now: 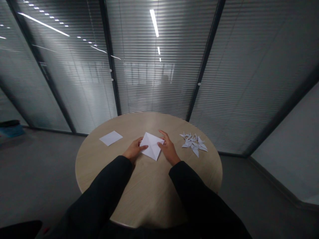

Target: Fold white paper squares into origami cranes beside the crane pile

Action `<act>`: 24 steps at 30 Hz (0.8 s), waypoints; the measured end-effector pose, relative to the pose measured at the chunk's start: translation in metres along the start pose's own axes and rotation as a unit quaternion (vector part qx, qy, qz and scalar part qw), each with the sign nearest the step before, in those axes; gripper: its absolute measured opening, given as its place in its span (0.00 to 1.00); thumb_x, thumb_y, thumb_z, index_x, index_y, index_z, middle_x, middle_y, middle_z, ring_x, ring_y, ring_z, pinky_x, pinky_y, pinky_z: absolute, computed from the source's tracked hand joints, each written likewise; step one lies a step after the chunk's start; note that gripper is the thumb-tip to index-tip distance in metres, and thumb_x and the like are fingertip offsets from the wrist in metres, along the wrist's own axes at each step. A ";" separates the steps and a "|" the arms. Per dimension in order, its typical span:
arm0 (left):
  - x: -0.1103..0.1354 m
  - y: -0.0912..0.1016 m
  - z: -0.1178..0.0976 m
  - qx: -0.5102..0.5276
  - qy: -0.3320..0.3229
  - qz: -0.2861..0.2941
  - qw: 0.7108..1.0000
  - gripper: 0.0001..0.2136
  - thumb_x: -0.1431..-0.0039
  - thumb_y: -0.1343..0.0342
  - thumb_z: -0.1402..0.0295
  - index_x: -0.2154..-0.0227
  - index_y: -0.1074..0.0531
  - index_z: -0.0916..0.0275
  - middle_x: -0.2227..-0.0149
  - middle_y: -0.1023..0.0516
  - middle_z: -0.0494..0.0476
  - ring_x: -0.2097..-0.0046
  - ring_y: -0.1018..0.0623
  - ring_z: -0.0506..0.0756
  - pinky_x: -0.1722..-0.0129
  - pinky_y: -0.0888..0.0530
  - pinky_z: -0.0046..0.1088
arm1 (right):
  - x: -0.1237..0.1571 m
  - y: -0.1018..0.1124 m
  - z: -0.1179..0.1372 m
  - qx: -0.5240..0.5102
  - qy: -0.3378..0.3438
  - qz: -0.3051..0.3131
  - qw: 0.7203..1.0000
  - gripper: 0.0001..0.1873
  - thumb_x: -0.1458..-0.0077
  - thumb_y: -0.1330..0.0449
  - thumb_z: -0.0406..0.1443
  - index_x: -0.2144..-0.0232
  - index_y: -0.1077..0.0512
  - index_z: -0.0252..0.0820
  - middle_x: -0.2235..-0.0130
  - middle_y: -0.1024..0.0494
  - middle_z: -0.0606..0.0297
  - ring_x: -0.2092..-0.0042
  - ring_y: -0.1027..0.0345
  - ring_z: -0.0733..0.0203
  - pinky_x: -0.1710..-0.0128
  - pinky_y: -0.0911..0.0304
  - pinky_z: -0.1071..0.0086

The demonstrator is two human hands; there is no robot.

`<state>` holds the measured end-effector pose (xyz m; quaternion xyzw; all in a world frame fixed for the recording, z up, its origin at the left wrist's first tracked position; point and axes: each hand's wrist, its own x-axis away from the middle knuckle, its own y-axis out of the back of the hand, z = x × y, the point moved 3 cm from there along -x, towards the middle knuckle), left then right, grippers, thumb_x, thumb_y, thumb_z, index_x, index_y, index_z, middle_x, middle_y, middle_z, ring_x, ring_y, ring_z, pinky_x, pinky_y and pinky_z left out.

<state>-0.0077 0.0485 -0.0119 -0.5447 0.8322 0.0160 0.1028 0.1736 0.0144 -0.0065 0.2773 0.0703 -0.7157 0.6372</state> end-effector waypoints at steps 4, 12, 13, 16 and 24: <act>0.002 0.000 -0.005 -0.011 -0.006 -0.010 1.000 0.31 0.61 0.32 0.68 0.50 0.30 0.67 0.61 0.20 0.64 0.64 0.21 0.58 0.64 0.28 0.34 | 0.001 -0.001 0.003 -0.021 0.018 0.034 0.999 0.25 0.47 0.45 0.35 0.46 0.34 0.48 0.57 0.23 0.63 0.67 0.29 0.61 0.68 0.34 0.69; 0.006 0.004 -0.019 -0.045 -0.069 -0.001 0.997 0.37 0.50 0.38 0.57 0.38 0.43 0.62 0.61 0.20 0.61 0.61 0.22 0.57 0.59 0.29 0.33 | -0.004 0.002 -0.007 -0.137 -0.004 0.011 0.990 0.29 0.49 0.40 0.40 0.43 0.35 0.45 0.48 0.26 0.59 0.57 0.28 0.57 0.59 0.33 0.65; 0.006 0.003 -0.020 -0.066 -0.077 -0.002 0.995 0.32 0.50 0.39 0.57 0.42 0.35 0.63 0.57 0.21 0.64 0.57 0.22 0.58 0.56 0.29 0.35 | -0.004 0.002 -0.006 -0.138 -0.002 0.013 0.990 0.28 0.49 0.40 0.40 0.44 0.34 0.45 0.48 0.26 0.59 0.56 0.29 0.57 0.58 0.33 0.65; 0.005 0.002 -0.021 -0.130 -0.088 -0.002 0.988 0.25 0.55 0.35 0.59 0.53 0.25 0.63 0.48 0.25 0.64 0.48 0.27 0.62 0.48 0.33 0.39 | -0.004 0.002 -0.005 -0.113 -0.002 0.016 0.993 0.19 0.48 0.39 0.41 0.54 0.25 0.43 0.50 0.25 0.59 0.53 0.30 0.55 0.54 0.35 0.63; 0.005 0.004 -0.019 -0.175 -0.096 -0.054 0.978 0.23 0.59 0.33 0.64 0.56 0.23 0.62 0.53 0.22 0.62 0.53 0.25 0.61 0.51 0.31 0.38 | -0.004 -0.001 -0.005 -0.054 -0.004 0.021 0.998 0.23 0.58 0.33 0.37 0.55 0.24 0.44 0.54 0.23 0.59 0.57 0.30 0.56 0.57 0.35 0.64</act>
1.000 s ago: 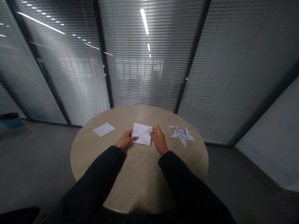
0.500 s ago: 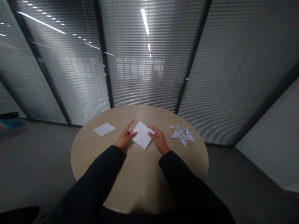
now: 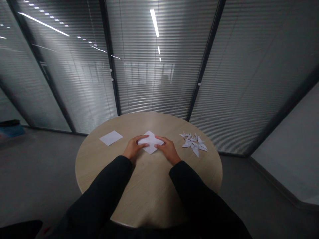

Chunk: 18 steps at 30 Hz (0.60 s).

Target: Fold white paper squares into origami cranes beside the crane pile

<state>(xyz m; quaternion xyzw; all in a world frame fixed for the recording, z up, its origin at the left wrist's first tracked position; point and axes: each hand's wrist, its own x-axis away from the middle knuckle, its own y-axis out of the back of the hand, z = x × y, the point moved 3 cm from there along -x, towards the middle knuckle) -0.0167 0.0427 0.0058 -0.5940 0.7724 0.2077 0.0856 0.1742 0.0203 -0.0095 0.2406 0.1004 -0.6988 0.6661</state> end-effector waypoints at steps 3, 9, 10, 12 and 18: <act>0.000 0.004 -0.002 -0.024 -0.029 -0.033 0.999 0.16 0.57 0.34 0.62 0.63 0.20 0.61 0.58 0.21 0.61 0.56 0.25 0.60 0.52 0.31 0.38 | 0.000 0.002 0.004 0.041 0.027 -0.010 0.999 0.17 0.54 0.34 0.38 0.59 0.22 0.45 0.58 0.23 0.60 0.59 0.30 0.57 0.60 0.36 0.66; -0.001 0.009 -0.002 -0.034 -0.072 -0.096 0.992 0.09 0.56 0.35 0.63 0.71 0.19 0.60 0.57 0.25 0.62 0.51 0.28 0.61 0.51 0.31 0.38 | 0.002 0.003 0.011 0.054 0.060 -0.024 0.996 0.10 0.50 0.36 0.42 0.65 0.20 0.47 0.65 0.26 0.61 0.62 0.31 0.58 0.63 0.35 0.66; -0.001 0.009 -0.001 -0.030 -0.074 -0.106 0.991 0.08 0.56 0.34 0.63 0.72 0.19 0.60 0.56 0.26 0.63 0.50 0.28 0.61 0.50 0.32 0.39 | 0.003 0.003 0.012 0.052 0.060 -0.026 0.996 0.10 0.49 0.37 0.42 0.65 0.20 0.47 0.65 0.26 0.61 0.62 0.31 0.59 0.62 0.35 0.66; -0.002 0.010 0.000 -0.021 -0.074 -0.117 0.990 0.07 0.57 0.34 0.64 0.74 0.19 0.60 0.54 0.26 0.63 0.49 0.29 0.61 0.49 0.33 0.39 | 0.003 0.003 0.013 0.050 0.058 -0.032 0.997 0.11 0.49 0.37 0.43 0.66 0.20 0.47 0.66 0.26 0.61 0.63 0.31 0.59 0.61 0.35 0.66; -0.005 0.018 0.003 0.027 -0.036 -0.156 0.987 0.06 0.59 0.34 0.64 0.77 0.20 0.60 0.60 0.24 0.61 0.52 0.27 0.60 0.49 0.33 0.39 | 0.001 0.008 0.012 0.020 0.028 -0.057 0.998 0.13 0.52 0.36 0.45 0.68 0.20 0.45 0.66 0.23 0.61 0.63 0.30 0.58 0.61 0.35 0.65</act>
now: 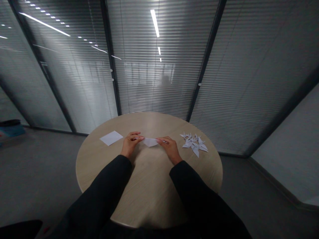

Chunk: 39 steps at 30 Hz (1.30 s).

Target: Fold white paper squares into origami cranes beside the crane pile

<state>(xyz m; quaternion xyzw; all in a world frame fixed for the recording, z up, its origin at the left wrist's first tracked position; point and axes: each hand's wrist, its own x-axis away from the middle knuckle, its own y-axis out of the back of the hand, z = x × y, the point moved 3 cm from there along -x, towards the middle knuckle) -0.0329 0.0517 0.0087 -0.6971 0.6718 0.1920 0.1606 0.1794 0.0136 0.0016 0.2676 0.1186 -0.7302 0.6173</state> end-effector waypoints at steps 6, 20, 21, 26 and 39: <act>0.000 0.003 0.009 0.065 0.059 -0.040 0.995 0.11 0.59 0.34 0.59 0.77 0.21 0.63 0.60 0.23 0.63 0.58 0.25 0.58 0.54 0.32 0.36 | 0.000 0.003 -0.006 -0.056 -0.075 -0.039 0.995 0.16 0.56 0.35 0.47 0.71 0.20 0.41 0.71 0.23 0.62 0.69 0.33 0.61 0.65 0.38 0.66; 0.016 -0.021 -0.004 0.257 0.181 0.176 0.933 0.32 0.54 0.41 0.45 0.50 0.28 0.63 0.50 0.26 0.67 0.53 0.25 0.61 0.62 0.26 0.34 | 0.004 0.000 -0.023 -0.316 -0.258 -0.041 0.912 0.16 0.65 0.29 0.43 0.79 0.28 0.39 0.77 0.31 0.68 0.74 0.36 0.65 0.69 0.33 0.68; 0.019 -0.024 -0.005 0.251 0.174 0.209 0.929 0.34 0.57 0.37 0.49 0.47 0.31 0.61 0.46 0.29 0.67 0.51 0.26 0.62 0.61 0.26 0.35 | 0.004 0.000 -0.025 -0.323 -0.264 -0.036 0.908 0.15 0.64 0.30 0.43 0.79 0.29 0.40 0.77 0.31 0.68 0.74 0.36 0.65 0.69 0.33 0.67; 0.027 -0.031 -0.005 0.200 0.140 0.279 0.929 0.35 0.59 0.32 0.62 0.44 0.35 0.61 0.43 0.32 0.67 0.49 0.27 0.64 0.58 0.26 0.37 | 0.004 -0.003 -0.028 -0.306 -0.285 0.006 0.908 0.15 0.62 0.30 0.43 0.79 0.31 0.40 0.79 0.31 0.67 0.74 0.36 0.64 0.67 0.31 0.64; 0.017 -0.023 0.000 0.003 -0.024 0.189 0.982 0.17 0.51 0.42 0.69 0.56 0.25 0.64 0.56 0.22 0.65 0.56 0.24 0.60 0.54 0.30 0.38 | 0.015 -0.018 -0.007 -0.256 -0.267 0.090 0.925 0.23 0.50 0.38 0.46 0.55 0.32 0.41 0.74 0.26 0.67 0.73 0.29 0.62 0.70 0.32 0.67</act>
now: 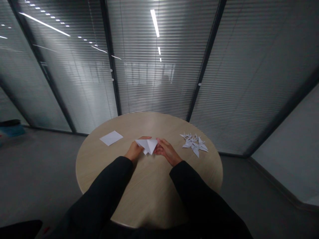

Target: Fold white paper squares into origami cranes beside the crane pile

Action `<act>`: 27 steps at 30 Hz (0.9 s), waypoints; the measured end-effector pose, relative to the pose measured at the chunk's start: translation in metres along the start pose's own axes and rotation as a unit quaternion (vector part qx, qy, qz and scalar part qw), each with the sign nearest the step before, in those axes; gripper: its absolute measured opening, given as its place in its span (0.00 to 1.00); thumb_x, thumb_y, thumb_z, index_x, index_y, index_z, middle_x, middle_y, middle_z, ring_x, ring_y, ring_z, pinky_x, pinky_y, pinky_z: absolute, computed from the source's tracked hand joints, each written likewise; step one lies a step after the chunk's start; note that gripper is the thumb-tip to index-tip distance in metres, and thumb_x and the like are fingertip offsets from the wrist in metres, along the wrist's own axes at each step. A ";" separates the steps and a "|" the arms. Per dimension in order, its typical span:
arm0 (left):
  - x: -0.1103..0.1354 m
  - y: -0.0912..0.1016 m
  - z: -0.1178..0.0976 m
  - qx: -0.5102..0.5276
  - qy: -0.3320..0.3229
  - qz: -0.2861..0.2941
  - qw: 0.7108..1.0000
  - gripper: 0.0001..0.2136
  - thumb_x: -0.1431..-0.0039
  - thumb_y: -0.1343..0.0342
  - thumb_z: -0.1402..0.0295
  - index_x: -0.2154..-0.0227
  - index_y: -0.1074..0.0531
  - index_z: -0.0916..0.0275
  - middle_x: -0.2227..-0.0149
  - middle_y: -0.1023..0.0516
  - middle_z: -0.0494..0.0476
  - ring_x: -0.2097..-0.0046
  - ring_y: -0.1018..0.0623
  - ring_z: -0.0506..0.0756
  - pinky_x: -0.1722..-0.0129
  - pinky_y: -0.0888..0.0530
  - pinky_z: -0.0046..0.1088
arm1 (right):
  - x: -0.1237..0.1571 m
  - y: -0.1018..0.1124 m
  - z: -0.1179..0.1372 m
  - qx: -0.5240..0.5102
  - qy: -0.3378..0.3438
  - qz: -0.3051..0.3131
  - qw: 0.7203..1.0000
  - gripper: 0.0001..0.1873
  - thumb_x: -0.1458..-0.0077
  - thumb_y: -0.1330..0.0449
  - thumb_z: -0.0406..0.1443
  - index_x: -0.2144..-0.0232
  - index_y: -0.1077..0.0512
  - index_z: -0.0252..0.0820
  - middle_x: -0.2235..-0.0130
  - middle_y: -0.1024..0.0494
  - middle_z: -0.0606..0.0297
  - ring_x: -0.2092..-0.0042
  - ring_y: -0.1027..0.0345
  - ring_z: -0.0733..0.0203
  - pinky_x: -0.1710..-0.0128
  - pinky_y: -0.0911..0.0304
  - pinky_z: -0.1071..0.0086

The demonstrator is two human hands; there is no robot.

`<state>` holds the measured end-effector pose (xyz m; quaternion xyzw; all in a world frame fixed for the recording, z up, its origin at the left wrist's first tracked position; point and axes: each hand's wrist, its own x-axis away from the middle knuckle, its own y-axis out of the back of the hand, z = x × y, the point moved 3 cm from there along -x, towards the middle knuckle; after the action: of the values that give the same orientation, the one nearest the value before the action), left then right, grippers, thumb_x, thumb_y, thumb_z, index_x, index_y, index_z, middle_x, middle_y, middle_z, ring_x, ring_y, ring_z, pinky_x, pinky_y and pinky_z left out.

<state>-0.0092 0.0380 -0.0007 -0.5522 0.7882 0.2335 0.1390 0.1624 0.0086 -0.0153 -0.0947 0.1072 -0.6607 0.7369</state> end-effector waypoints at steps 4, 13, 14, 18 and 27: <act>0.003 0.001 -0.007 -0.134 -0.059 -0.012 0.989 0.19 0.51 0.50 0.77 0.56 0.24 0.61 0.55 0.23 0.61 0.51 0.27 0.59 0.48 0.34 0.40 | 0.004 -0.012 -0.002 0.008 0.003 0.044 0.999 0.45 0.51 0.35 0.43 0.37 0.54 0.46 0.70 0.23 0.68 0.71 0.26 0.60 0.65 0.30 0.62; 0.008 0.001 -0.012 -0.217 -0.119 -0.005 0.969 0.24 0.49 0.53 0.80 0.50 0.28 0.57 0.56 0.29 0.61 0.52 0.29 0.58 0.50 0.33 0.37 | 0.001 -0.010 0.002 0.008 0.095 0.044 0.994 0.50 0.55 0.34 0.37 0.35 0.56 0.52 0.69 0.23 0.69 0.64 0.27 0.59 0.60 0.31 0.62; 0.008 0.001 -0.011 -0.214 -0.122 0.000 0.969 0.25 0.48 0.53 0.80 0.49 0.29 0.57 0.55 0.30 0.61 0.52 0.29 0.58 0.50 0.33 0.37 | 0.001 -0.009 0.004 0.000 0.097 0.036 0.995 0.47 0.54 0.35 0.36 0.36 0.54 0.53 0.69 0.24 0.69 0.63 0.27 0.59 0.61 0.30 0.63; 0.007 0.001 -0.009 -0.186 -0.119 0.014 0.975 0.23 0.47 0.50 0.78 0.48 0.29 0.54 0.52 0.30 0.61 0.49 0.29 0.58 0.48 0.34 0.37 | 0.000 -0.001 0.007 0.018 0.097 0.011 0.995 0.23 0.54 0.38 0.38 0.52 0.30 0.46 0.66 0.24 0.64 0.64 0.29 0.58 0.67 0.31 0.67; -0.005 0.012 0.003 0.067 0.049 -0.036 0.996 0.24 0.61 0.35 0.72 0.55 0.24 0.59 0.40 0.37 0.65 0.43 0.32 0.63 0.49 0.31 0.39 | -0.014 0.019 0.003 0.072 0.151 -0.079 0.983 0.19 0.58 0.35 0.39 0.61 0.24 0.41 0.61 0.21 0.60 0.63 0.28 0.58 0.61 0.34 0.66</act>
<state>-0.0184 0.0466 0.0019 -0.5807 0.7873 0.1479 0.1447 0.1797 0.0243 -0.0168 0.0515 0.1612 -0.7295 0.6627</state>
